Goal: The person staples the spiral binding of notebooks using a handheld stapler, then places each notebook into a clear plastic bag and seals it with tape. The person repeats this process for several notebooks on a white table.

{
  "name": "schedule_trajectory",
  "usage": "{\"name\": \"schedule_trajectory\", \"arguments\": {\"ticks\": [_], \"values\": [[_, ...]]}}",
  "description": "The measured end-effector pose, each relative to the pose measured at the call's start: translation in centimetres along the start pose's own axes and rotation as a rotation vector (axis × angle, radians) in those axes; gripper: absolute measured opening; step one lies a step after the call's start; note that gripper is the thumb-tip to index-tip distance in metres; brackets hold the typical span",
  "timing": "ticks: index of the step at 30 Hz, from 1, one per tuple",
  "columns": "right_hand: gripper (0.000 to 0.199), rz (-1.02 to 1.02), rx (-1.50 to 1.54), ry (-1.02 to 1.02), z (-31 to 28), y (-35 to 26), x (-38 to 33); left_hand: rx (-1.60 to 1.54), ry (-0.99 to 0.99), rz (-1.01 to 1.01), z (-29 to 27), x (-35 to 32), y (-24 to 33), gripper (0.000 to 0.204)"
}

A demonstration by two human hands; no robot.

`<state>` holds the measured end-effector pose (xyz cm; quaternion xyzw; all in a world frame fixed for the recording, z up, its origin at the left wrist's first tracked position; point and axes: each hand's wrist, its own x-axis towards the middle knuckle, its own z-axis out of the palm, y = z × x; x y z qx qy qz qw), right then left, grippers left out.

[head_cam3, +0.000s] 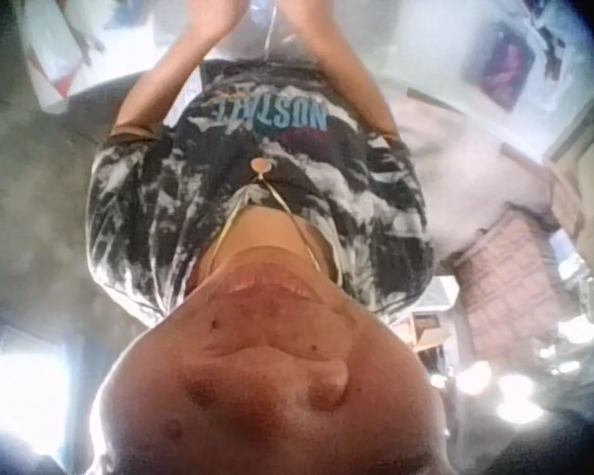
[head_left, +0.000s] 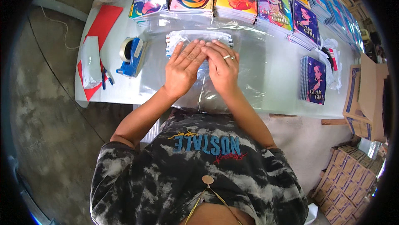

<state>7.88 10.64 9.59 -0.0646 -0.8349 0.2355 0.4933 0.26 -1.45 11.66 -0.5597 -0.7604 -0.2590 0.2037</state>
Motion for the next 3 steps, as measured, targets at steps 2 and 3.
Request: {"name": "schedule_trajectory", "arguments": {"ticks": [2, 3], "values": [[0.020, -0.017, 0.001, -0.009, 0.2, 0.7, -0.6, -0.024, -0.004, 0.043, -0.2, -1.1, -0.4, 0.038], [0.020, -0.021, 0.013, -0.016, 0.0, 0.8, -0.8, -0.137, -0.018, 0.051, -0.9, -2.0, -0.8, 0.038]]}}
